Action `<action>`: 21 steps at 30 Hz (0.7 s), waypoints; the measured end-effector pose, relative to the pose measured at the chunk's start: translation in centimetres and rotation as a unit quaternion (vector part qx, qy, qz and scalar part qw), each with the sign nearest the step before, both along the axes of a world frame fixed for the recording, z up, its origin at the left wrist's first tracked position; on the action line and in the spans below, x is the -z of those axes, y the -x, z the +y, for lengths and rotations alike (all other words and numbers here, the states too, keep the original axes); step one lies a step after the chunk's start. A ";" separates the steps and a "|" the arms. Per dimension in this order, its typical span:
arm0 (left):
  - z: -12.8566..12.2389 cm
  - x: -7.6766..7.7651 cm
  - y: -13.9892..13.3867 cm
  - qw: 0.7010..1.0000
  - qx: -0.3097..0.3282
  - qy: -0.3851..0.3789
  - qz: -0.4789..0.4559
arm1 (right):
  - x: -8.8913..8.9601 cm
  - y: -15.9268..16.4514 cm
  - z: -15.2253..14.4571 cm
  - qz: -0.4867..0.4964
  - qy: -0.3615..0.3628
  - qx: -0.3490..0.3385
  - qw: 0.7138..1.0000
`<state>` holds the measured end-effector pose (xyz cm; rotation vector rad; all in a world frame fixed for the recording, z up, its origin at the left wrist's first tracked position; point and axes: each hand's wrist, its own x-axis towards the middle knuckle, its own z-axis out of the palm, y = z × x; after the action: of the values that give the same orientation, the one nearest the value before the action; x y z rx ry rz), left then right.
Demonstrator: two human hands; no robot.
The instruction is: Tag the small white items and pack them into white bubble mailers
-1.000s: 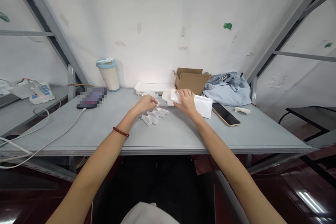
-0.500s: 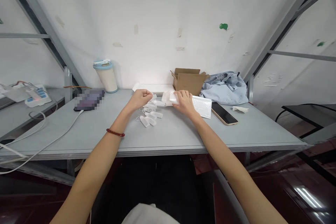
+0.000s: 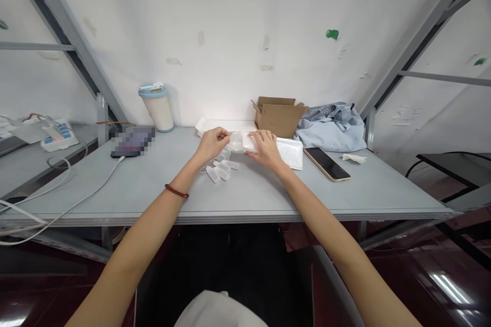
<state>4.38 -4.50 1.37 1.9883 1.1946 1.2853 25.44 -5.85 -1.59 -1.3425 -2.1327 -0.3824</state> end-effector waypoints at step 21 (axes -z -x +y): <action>1.3 1.5 0.7 0.942 -0.096 -0.060 0.315 | -0.1 -0.9 0.5 0.023 -0.007 0.055 0.998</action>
<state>3.63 -3.15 -0.15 2.5297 1.6619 0.8271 26.32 -5.31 -1.53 -1.4506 -2.0213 -0.4049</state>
